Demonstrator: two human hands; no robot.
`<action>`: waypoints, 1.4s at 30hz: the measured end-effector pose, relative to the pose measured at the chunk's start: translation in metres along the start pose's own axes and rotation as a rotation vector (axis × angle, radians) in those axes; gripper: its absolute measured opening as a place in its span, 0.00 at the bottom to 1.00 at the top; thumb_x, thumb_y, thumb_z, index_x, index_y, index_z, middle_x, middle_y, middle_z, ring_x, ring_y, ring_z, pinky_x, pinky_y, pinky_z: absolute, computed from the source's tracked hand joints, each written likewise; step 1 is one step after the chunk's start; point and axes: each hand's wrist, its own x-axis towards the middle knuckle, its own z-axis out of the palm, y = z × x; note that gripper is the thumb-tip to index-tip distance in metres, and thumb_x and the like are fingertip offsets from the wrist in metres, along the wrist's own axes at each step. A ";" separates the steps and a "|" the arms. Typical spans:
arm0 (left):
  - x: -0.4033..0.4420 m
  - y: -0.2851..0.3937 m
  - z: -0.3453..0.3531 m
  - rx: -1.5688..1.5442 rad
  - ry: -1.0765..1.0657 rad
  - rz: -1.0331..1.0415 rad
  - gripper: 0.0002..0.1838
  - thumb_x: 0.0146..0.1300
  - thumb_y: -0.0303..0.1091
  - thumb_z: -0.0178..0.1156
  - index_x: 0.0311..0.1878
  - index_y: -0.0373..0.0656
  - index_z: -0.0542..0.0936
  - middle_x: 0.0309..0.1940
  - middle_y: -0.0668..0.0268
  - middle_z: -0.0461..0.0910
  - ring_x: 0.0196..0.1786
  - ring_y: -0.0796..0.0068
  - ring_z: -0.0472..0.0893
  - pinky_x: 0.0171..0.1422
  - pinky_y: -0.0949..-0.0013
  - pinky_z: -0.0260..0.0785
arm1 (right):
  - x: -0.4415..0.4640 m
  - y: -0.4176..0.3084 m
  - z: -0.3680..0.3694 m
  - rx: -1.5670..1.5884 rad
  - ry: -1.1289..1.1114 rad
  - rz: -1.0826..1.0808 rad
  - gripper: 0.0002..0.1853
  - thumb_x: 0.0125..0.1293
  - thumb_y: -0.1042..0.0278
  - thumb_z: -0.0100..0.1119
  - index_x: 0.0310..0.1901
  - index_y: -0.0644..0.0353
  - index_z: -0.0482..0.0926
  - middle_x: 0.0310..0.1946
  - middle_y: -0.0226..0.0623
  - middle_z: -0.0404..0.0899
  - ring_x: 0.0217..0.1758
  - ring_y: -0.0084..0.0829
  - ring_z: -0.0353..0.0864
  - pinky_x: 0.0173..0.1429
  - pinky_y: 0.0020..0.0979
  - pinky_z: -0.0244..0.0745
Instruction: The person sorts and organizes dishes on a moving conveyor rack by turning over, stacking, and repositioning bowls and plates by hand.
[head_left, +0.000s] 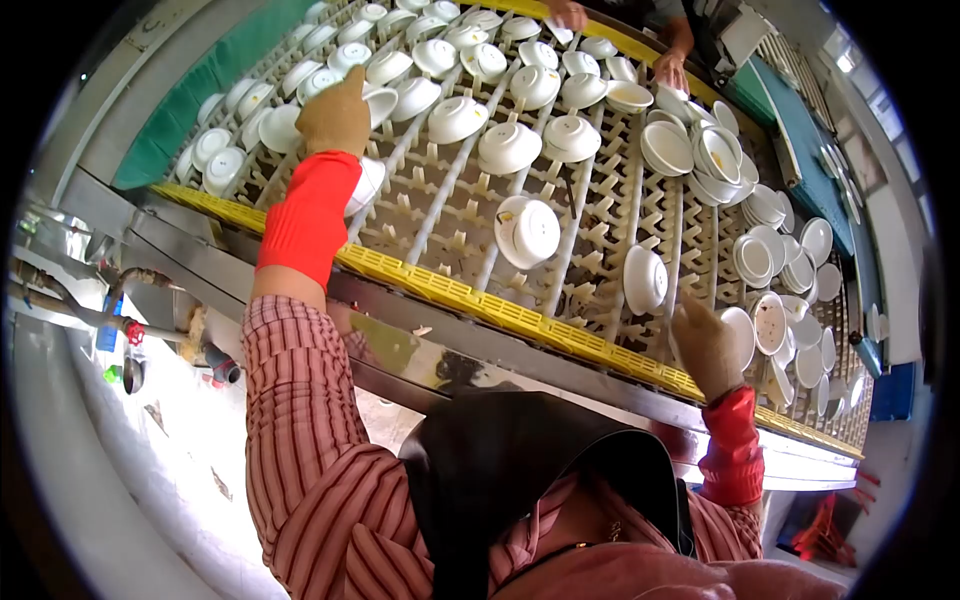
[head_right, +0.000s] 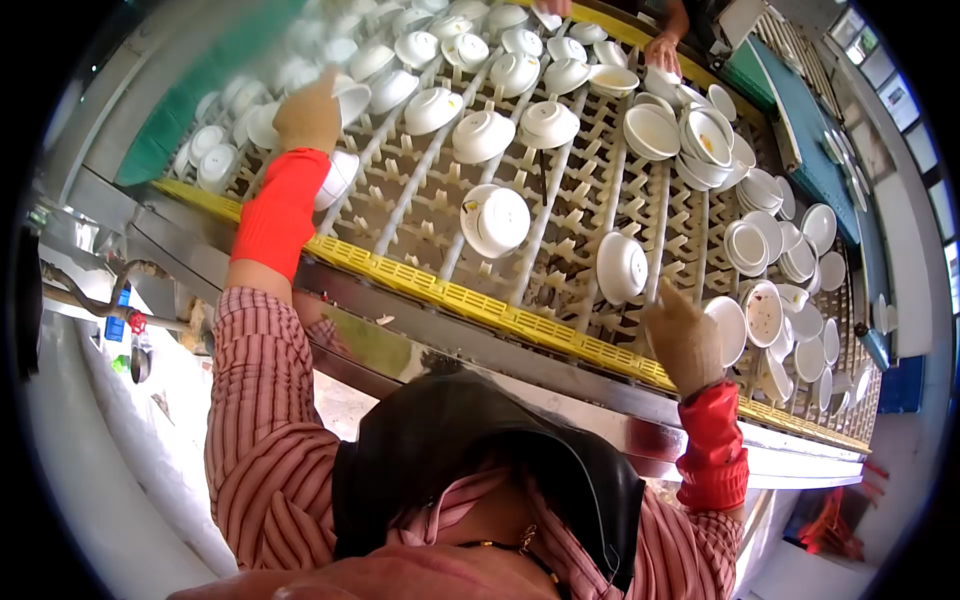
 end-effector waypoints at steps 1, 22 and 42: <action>-0.007 0.002 -0.006 -0.019 0.047 -0.007 0.17 0.73 0.31 0.59 0.62 0.54 0.85 0.41 0.55 0.94 0.52 0.43 0.93 0.52 0.40 0.82 | 0.003 -0.005 -0.004 0.137 0.022 0.020 0.23 0.74 0.61 0.69 0.66 0.60 0.86 0.60 0.50 0.91 0.47 0.53 0.94 0.55 0.43 0.90; -0.065 0.117 -0.009 -0.465 -0.020 0.583 0.29 0.70 0.53 0.75 0.65 0.41 0.89 0.54 0.50 0.92 0.57 0.46 0.89 0.66 0.49 0.80 | 0.052 0.048 -0.028 -0.005 0.482 -0.240 0.36 0.75 0.56 0.74 0.80 0.59 0.77 0.64 0.55 0.89 0.66 0.53 0.91 0.68 0.45 0.86; -0.023 0.261 0.019 -0.677 -0.362 0.402 0.11 0.66 0.42 0.73 0.43 0.49 0.96 0.36 0.60 0.93 0.47 0.60 0.91 0.54 0.54 0.82 | 0.017 0.163 -0.022 -0.241 0.315 -0.039 0.30 0.67 0.48 0.79 0.60 0.61 0.79 0.38 0.51 0.91 0.46 0.56 0.93 0.53 0.55 0.86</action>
